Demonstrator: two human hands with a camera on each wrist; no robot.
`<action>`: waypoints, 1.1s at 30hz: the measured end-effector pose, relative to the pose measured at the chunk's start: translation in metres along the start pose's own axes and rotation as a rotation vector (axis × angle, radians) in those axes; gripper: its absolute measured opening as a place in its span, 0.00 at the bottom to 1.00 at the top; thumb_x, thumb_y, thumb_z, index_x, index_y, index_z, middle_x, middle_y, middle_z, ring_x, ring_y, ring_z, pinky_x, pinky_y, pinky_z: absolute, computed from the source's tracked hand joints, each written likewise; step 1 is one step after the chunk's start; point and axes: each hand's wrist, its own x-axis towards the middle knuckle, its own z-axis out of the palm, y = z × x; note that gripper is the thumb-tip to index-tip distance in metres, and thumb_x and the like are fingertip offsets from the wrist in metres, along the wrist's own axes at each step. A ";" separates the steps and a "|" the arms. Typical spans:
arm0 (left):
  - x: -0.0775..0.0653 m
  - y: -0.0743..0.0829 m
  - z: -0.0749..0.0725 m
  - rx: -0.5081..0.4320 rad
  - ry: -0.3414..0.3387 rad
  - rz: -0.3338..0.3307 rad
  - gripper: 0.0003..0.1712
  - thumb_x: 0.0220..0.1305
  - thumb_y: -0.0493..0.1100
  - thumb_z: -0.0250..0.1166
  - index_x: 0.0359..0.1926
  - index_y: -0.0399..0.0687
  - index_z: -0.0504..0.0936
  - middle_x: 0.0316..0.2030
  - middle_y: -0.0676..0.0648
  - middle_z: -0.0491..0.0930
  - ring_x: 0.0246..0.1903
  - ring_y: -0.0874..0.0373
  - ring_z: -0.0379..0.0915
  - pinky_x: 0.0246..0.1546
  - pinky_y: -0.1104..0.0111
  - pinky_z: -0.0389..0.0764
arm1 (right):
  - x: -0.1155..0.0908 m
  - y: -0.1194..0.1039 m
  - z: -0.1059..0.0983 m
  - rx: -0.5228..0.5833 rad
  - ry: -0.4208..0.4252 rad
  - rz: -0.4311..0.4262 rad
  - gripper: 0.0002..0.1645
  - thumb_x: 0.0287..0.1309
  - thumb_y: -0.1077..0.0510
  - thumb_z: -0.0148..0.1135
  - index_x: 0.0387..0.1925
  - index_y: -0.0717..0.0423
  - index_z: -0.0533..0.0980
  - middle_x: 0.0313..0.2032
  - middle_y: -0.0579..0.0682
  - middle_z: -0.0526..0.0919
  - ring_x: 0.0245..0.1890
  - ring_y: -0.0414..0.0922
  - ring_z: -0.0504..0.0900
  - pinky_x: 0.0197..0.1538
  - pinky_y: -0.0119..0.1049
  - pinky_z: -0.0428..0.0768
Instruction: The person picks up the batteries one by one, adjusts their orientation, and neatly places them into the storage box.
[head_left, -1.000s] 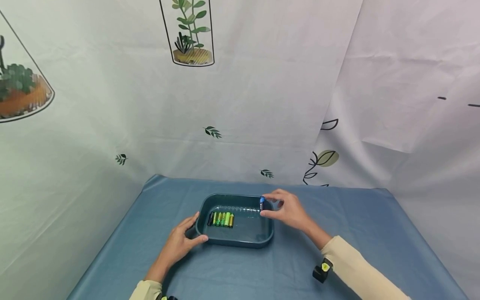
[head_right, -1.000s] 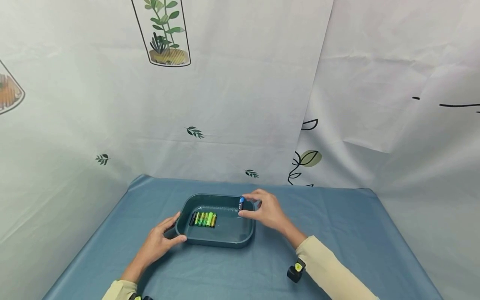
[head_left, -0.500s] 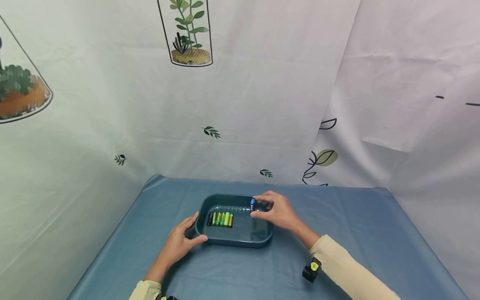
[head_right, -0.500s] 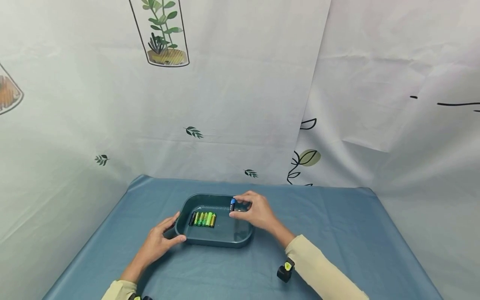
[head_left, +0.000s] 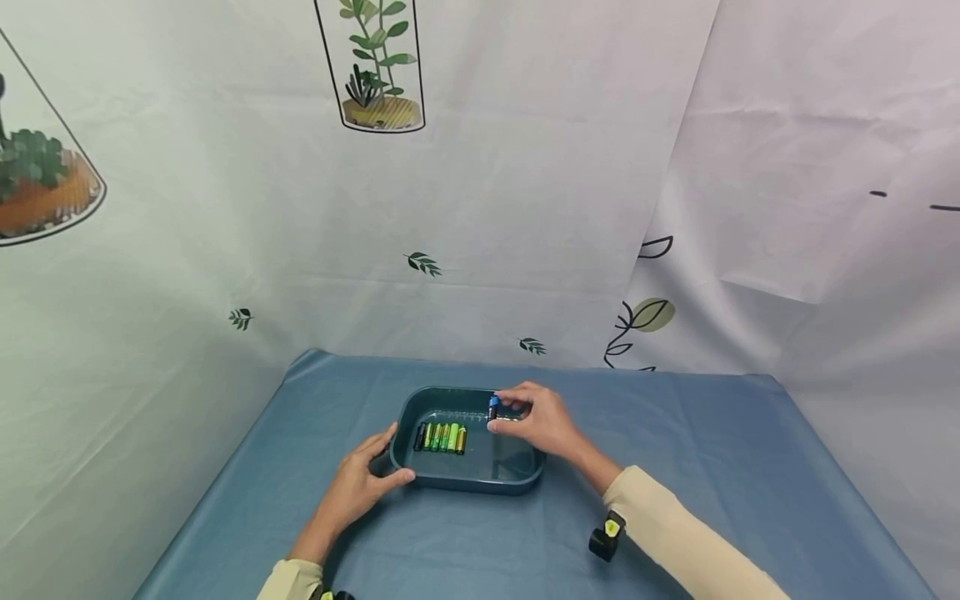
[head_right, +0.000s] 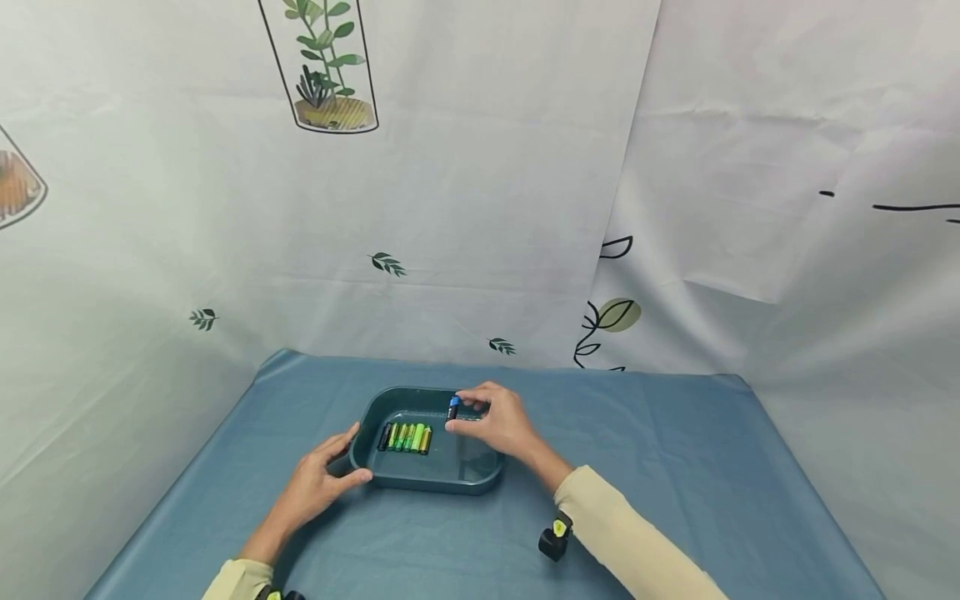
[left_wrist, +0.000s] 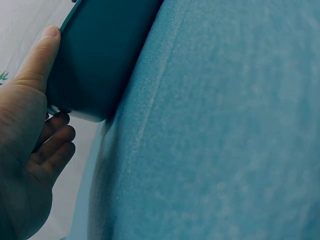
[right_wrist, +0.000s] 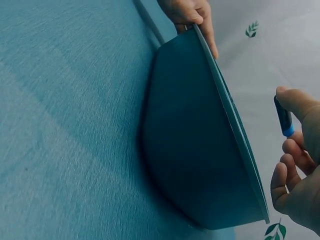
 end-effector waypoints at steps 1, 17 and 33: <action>0.000 0.000 0.000 0.001 0.000 -0.001 0.53 0.55 0.58 0.78 0.77 0.51 0.66 0.71 0.35 0.68 0.68 0.36 0.68 0.61 0.41 0.75 | 0.000 0.000 0.001 0.006 0.001 0.013 0.32 0.52 0.46 0.80 0.56 0.56 0.84 0.43 0.46 0.83 0.38 0.40 0.79 0.41 0.34 0.81; 0.001 0.000 0.000 0.006 0.000 -0.015 0.53 0.55 0.58 0.78 0.77 0.53 0.65 0.71 0.36 0.68 0.68 0.36 0.68 0.61 0.41 0.75 | 0.005 0.001 0.022 0.032 -0.015 0.063 0.30 0.54 0.48 0.79 0.57 0.56 0.84 0.42 0.45 0.82 0.39 0.41 0.78 0.40 0.36 0.79; 0.000 0.000 0.000 -0.007 -0.005 -0.015 0.53 0.55 0.60 0.78 0.77 0.53 0.65 0.71 0.36 0.68 0.68 0.37 0.67 0.61 0.41 0.74 | 0.011 -0.004 0.036 -0.001 -0.086 0.103 0.29 0.54 0.47 0.79 0.55 0.56 0.85 0.42 0.47 0.83 0.35 0.39 0.77 0.36 0.34 0.78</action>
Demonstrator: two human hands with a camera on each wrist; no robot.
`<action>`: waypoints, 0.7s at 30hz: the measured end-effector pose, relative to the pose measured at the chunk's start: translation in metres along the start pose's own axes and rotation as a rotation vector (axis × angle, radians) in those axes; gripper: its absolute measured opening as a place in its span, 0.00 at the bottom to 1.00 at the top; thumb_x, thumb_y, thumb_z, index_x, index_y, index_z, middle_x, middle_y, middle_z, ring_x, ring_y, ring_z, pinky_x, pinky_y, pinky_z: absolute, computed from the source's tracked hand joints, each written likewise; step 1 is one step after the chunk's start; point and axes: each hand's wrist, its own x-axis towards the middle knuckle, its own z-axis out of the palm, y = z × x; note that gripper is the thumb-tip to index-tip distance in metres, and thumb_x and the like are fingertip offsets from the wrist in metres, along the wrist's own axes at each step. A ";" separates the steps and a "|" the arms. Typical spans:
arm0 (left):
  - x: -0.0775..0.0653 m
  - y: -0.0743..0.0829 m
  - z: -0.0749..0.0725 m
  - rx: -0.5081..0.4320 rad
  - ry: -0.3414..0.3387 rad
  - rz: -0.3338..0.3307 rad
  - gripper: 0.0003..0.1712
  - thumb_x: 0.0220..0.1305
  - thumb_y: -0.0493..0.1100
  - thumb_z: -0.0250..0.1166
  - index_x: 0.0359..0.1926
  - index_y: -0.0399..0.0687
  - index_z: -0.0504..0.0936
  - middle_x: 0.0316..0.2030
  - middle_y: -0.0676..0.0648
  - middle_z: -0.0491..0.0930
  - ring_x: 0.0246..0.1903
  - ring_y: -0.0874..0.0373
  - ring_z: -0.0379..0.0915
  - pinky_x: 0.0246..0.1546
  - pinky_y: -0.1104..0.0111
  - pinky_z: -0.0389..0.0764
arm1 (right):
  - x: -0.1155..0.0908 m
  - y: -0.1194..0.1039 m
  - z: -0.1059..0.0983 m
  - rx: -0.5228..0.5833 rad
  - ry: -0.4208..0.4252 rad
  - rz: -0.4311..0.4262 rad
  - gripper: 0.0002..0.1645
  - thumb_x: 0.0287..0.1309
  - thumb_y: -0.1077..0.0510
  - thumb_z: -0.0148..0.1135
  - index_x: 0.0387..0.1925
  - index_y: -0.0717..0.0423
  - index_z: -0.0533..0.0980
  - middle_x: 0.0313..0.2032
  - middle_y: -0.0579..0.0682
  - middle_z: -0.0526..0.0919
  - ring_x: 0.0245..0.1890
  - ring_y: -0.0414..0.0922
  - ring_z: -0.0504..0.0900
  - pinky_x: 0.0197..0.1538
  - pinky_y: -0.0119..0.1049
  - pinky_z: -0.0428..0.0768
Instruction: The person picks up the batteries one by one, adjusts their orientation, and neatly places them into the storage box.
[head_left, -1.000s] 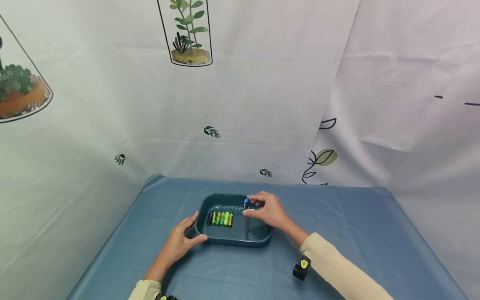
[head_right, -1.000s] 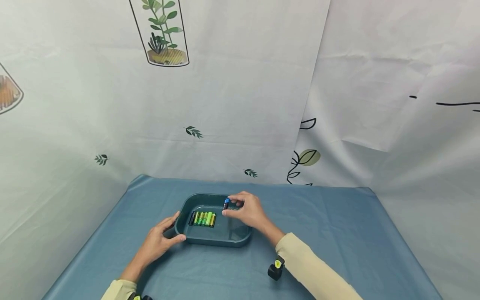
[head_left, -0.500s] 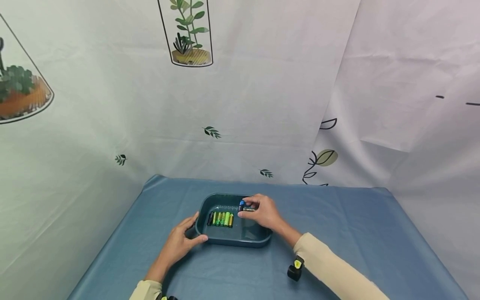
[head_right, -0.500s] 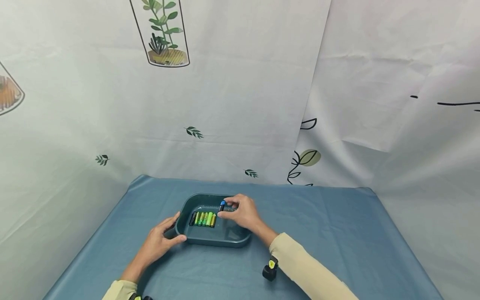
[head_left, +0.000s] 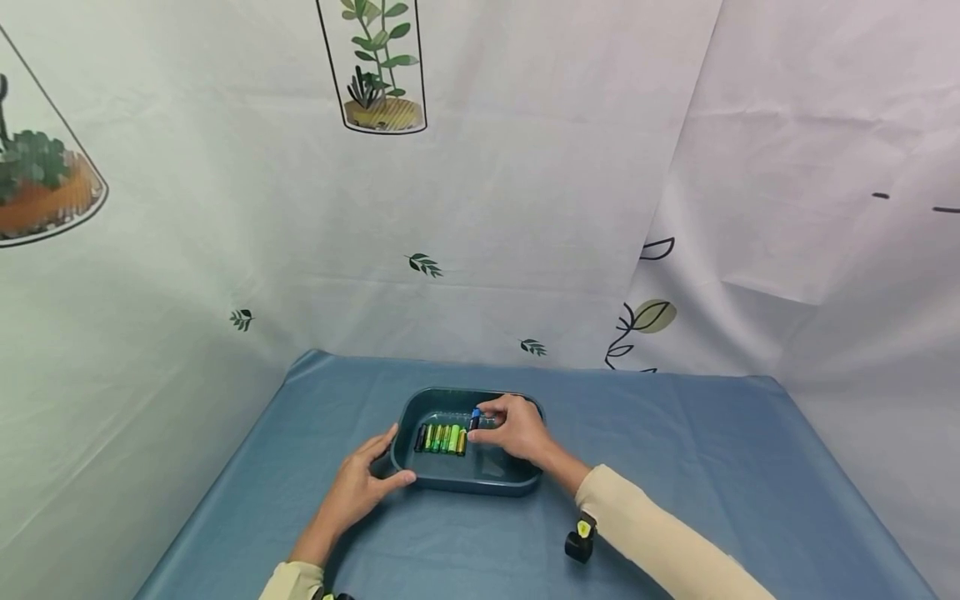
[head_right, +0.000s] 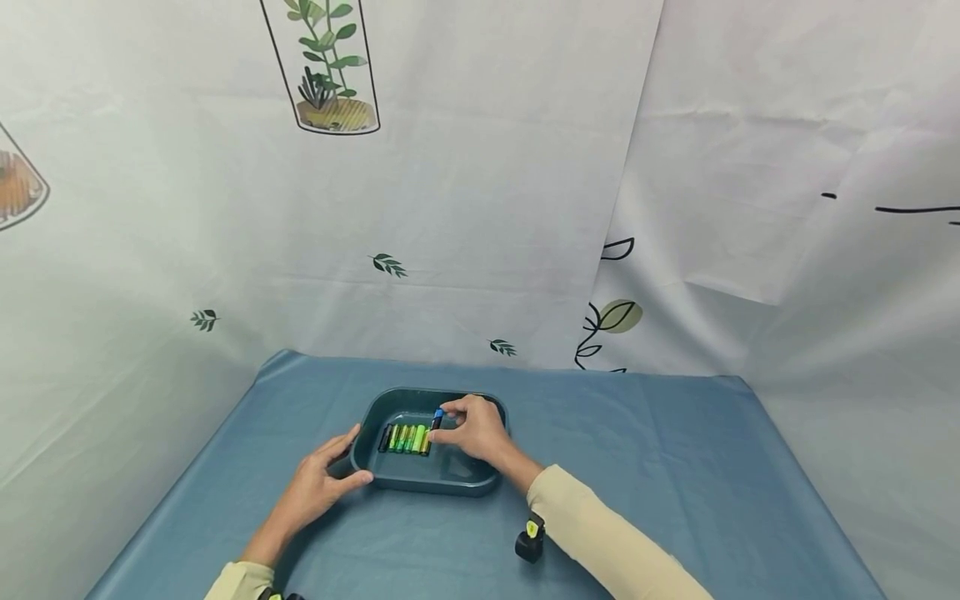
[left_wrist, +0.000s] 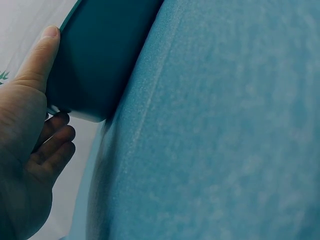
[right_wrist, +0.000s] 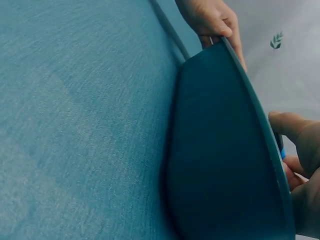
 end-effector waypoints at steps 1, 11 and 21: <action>0.000 0.000 0.000 -0.001 0.000 -0.001 0.53 0.54 0.60 0.78 0.77 0.54 0.65 0.71 0.36 0.68 0.68 0.37 0.67 0.61 0.41 0.75 | 0.001 0.000 0.001 -0.007 -0.007 0.001 0.29 0.54 0.47 0.79 0.55 0.56 0.85 0.41 0.47 0.83 0.35 0.38 0.76 0.36 0.33 0.78; 0.000 0.001 0.000 0.006 0.001 -0.012 0.53 0.54 0.60 0.78 0.77 0.53 0.65 0.71 0.36 0.68 0.68 0.37 0.68 0.62 0.41 0.74 | 0.005 -0.001 0.008 -0.020 -0.016 -0.009 0.29 0.51 0.49 0.81 0.53 0.58 0.86 0.40 0.49 0.84 0.33 0.38 0.77 0.35 0.33 0.78; 0.001 0.001 0.001 -0.007 0.001 -0.010 0.54 0.54 0.61 0.78 0.77 0.53 0.65 0.72 0.37 0.68 0.68 0.37 0.67 0.62 0.41 0.74 | 0.008 0.003 0.016 -0.050 -0.031 0.027 0.28 0.50 0.50 0.82 0.53 0.56 0.86 0.37 0.45 0.84 0.29 0.36 0.76 0.32 0.32 0.77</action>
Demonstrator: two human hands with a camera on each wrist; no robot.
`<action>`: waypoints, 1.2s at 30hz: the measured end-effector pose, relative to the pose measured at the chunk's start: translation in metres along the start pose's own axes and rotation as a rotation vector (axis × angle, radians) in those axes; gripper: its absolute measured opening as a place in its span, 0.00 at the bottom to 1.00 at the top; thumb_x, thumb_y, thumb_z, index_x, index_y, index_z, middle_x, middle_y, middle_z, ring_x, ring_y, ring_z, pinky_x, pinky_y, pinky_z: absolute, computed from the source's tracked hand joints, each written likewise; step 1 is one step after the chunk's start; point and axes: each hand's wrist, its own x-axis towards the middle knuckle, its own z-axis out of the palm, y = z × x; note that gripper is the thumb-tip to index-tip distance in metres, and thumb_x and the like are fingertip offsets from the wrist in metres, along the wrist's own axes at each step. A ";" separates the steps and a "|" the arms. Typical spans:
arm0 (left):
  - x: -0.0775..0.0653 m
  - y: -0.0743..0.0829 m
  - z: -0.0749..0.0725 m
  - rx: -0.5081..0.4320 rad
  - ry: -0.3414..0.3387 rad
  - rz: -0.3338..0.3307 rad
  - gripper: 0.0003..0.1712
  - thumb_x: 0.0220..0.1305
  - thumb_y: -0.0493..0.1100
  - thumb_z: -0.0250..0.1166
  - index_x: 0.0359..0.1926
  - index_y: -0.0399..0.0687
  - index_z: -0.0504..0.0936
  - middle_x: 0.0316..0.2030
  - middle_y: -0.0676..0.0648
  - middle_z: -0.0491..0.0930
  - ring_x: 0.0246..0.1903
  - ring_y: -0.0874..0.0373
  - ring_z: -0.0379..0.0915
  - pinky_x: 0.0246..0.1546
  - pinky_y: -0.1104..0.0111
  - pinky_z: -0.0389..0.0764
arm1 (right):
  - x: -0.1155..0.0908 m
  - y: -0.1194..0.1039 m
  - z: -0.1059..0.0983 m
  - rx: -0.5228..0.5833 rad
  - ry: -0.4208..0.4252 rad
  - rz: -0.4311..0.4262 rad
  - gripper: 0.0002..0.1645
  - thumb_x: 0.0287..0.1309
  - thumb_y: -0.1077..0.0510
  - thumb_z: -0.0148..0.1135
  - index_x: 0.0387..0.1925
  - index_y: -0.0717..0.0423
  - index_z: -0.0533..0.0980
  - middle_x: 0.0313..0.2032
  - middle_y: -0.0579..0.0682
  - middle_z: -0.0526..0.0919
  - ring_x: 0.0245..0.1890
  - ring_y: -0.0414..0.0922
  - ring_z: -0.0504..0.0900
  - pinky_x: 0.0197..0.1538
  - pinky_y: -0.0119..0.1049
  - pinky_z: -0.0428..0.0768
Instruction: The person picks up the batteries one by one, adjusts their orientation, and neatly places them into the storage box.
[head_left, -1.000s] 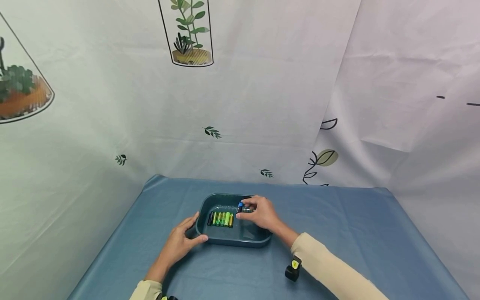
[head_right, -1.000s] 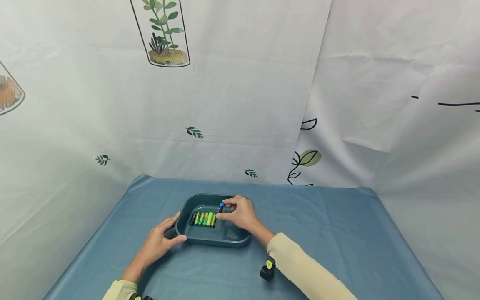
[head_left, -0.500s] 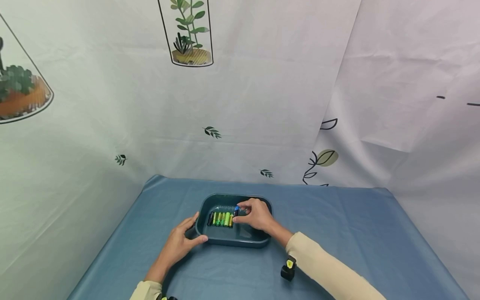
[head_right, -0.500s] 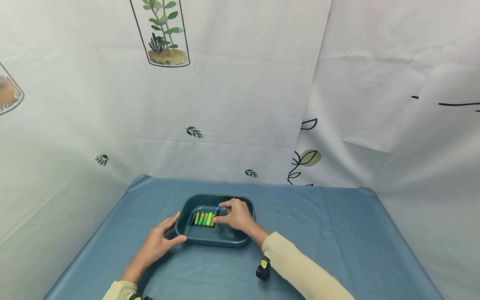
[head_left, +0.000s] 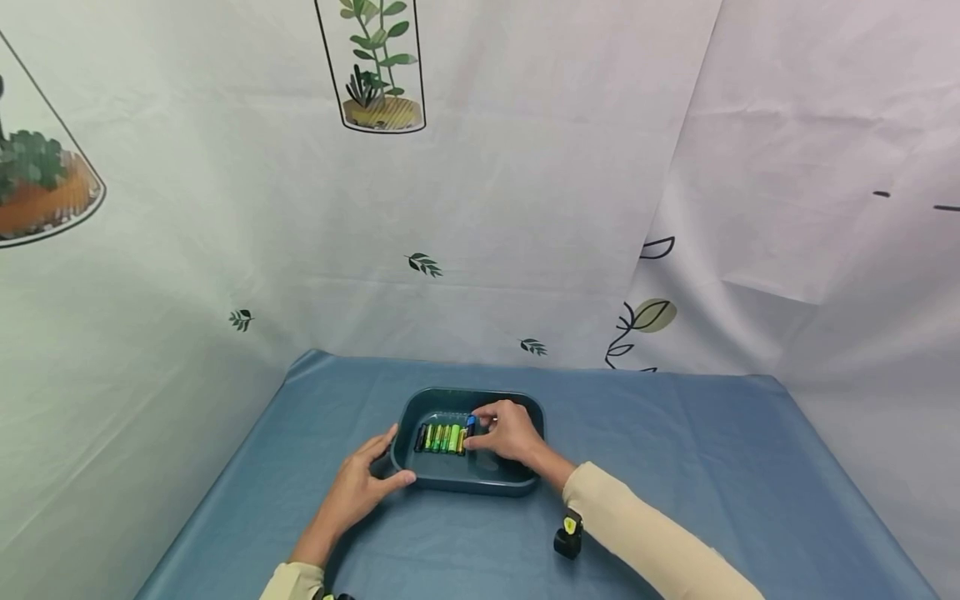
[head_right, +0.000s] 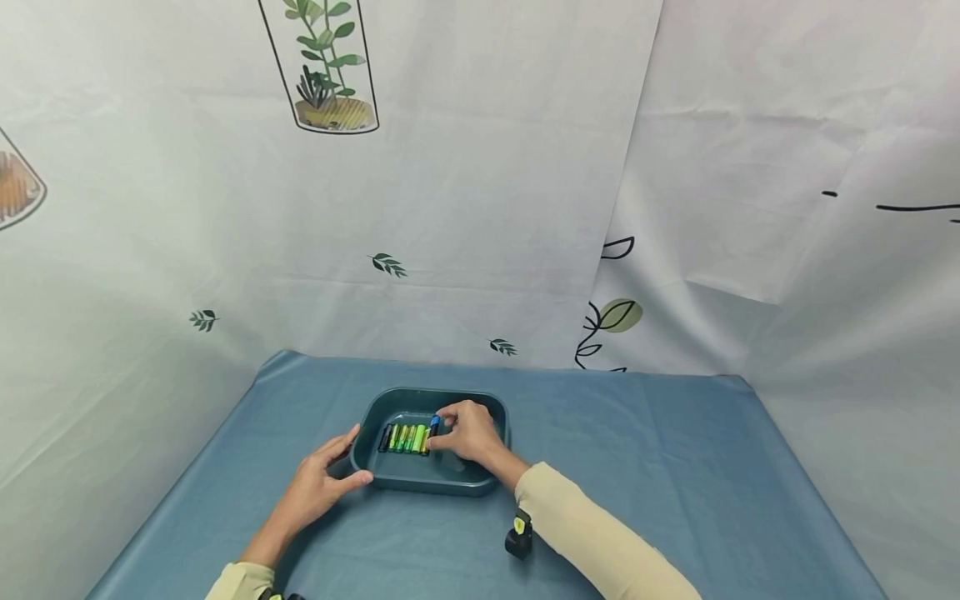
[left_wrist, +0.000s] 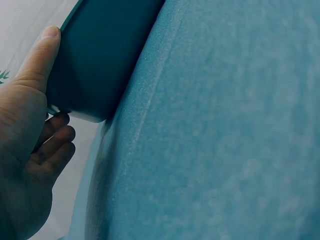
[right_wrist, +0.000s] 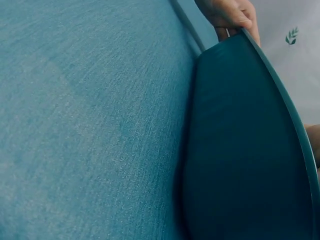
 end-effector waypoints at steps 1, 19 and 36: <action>0.000 0.000 0.000 0.000 0.000 0.001 0.54 0.54 0.61 0.78 0.77 0.54 0.65 0.72 0.37 0.68 0.68 0.37 0.67 0.62 0.41 0.74 | 0.000 0.000 0.000 -0.001 -0.001 0.005 0.28 0.50 0.50 0.82 0.52 0.57 0.86 0.36 0.44 0.83 0.30 0.36 0.76 0.32 0.32 0.77; -0.001 0.000 0.000 0.004 0.006 0.013 0.53 0.55 0.58 0.78 0.77 0.53 0.65 0.71 0.36 0.68 0.68 0.37 0.68 0.62 0.42 0.75 | 0.000 -0.002 0.006 -0.041 -0.038 0.062 0.30 0.50 0.50 0.82 0.54 0.56 0.86 0.33 0.45 0.82 0.27 0.37 0.74 0.30 0.33 0.74; -0.002 0.000 0.000 0.006 0.005 0.015 0.53 0.54 0.60 0.78 0.77 0.54 0.65 0.71 0.37 0.69 0.68 0.37 0.68 0.61 0.41 0.74 | 0.001 0.001 0.006 -0.065 -0.060 0.070 0.32 0.48 0.49 0.83 0.54 0.58 0.85 0.35 0.46 0.85 0.31 0.38 0.80 0.35 0.37 0.82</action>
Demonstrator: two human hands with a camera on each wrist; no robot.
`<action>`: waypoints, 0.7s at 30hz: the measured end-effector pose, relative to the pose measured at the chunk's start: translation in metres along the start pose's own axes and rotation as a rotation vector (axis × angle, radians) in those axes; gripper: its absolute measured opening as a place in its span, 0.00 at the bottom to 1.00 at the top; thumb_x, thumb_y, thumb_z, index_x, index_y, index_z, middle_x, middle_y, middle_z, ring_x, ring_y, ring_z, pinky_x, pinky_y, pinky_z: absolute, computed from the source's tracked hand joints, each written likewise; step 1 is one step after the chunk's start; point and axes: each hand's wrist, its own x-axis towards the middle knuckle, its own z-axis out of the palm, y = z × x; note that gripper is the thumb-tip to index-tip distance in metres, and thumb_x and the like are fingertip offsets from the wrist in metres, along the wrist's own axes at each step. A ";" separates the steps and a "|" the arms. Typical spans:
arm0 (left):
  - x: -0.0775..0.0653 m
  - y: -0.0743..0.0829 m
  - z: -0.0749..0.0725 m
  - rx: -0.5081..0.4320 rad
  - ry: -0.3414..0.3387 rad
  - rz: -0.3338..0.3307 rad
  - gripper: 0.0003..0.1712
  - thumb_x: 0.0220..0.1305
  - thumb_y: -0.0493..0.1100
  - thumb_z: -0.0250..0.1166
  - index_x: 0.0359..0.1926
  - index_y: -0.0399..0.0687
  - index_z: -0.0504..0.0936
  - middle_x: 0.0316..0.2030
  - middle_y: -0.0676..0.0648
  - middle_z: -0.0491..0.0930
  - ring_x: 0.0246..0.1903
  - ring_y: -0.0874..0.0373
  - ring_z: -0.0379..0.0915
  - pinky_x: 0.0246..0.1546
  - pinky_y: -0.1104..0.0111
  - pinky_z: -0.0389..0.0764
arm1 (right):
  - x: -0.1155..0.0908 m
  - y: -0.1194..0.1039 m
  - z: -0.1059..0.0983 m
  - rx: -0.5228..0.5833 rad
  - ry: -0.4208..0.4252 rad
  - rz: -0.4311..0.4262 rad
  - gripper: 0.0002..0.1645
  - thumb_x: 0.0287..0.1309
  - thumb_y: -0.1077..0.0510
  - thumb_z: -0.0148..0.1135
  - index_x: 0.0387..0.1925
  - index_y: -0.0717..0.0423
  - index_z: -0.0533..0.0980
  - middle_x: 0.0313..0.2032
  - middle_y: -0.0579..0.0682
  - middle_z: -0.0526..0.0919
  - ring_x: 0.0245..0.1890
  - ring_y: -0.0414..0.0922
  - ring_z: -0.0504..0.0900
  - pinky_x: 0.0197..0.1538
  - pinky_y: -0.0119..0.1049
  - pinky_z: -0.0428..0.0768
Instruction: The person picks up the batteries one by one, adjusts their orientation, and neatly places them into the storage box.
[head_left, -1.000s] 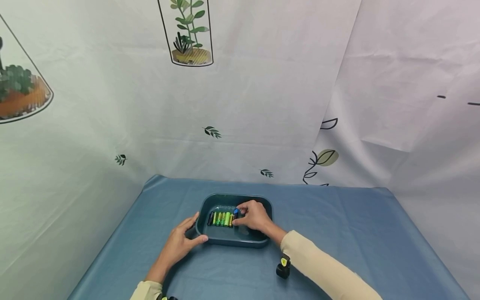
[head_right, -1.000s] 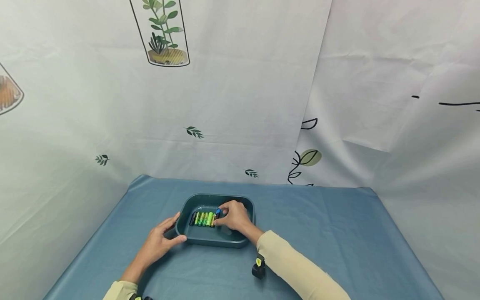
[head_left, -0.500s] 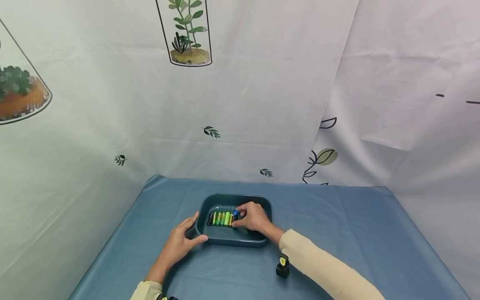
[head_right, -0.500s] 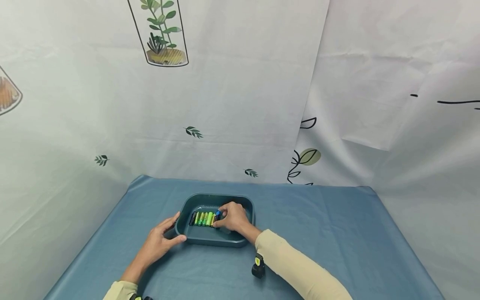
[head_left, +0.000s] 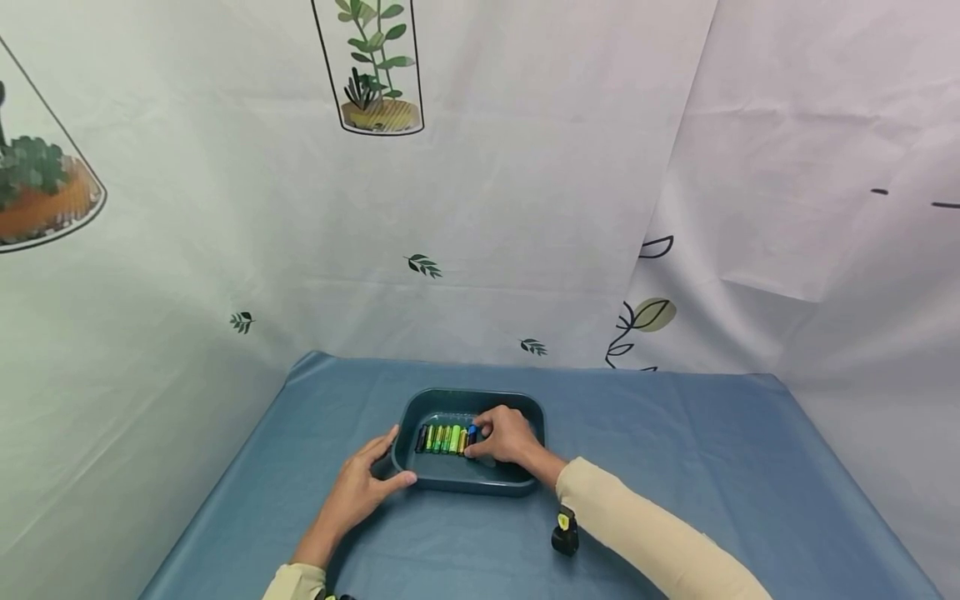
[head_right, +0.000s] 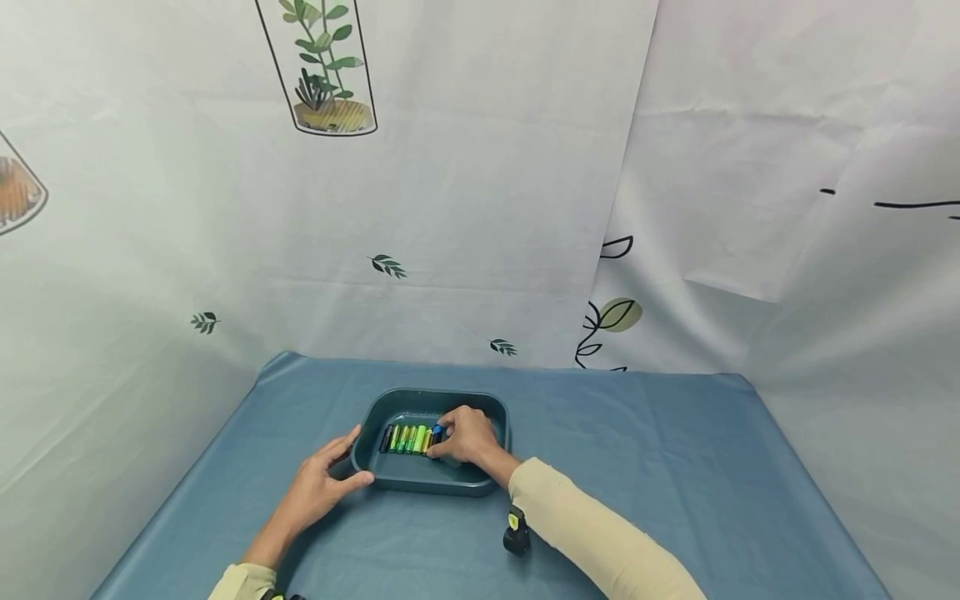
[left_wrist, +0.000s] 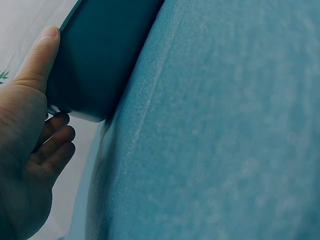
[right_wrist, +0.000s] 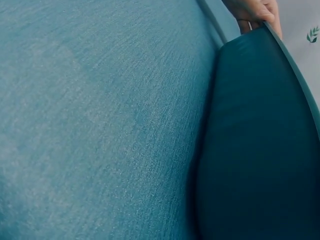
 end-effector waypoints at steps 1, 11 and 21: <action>0.000 0.000 0.000 0.000 0.000 0.000 0.53 0.54 0.60 0.78 0.77 0.54 0.65 0.71 0.37 0.69 0.68 0.37 0.68 0.61 0.41 0.75 | 0.000 0.000 0.000 -0.002 -0.002 0.003 0.32 0.48 0.49 0.83 0.54 0.58 0.85 0.35 0.46 0.85 0.31 0.38 0.80 0.36 0.37 0.83; 0.000 0.000 0.000 0.002 0.002 0.005 0.53 0.54 0.59 0.78 0.77 0.54 0.65 0.71 0.37 0.69 0.68 0.37 0.69 0.61 0.42 0.75 | 0.002 0.001 0.003 -0.028 -0.018 0.021 0.32 0.47 0.48 0.84 0.54 0.56 0.85 0.38 0.47 0.86 0.33 0.40 0.82 0.37 0.38 0.84; 0.000 -0.001 0.000 -0.003 0.003 -0.001 0.53 0.54 0.61 0.78 0.77 0.55 0.65 0.71 0.38 0.69 0.68 0.38 0.68 0.62 0.42 0.75 | 0.002 0.000 0.002 -0.034 -0.025 0.006 0.34 0.47 0.47 0.84 0.55 0.56 0.85 0.36 0.45 0.85 0.31 0.37 0.79 0.36 0.37 0.82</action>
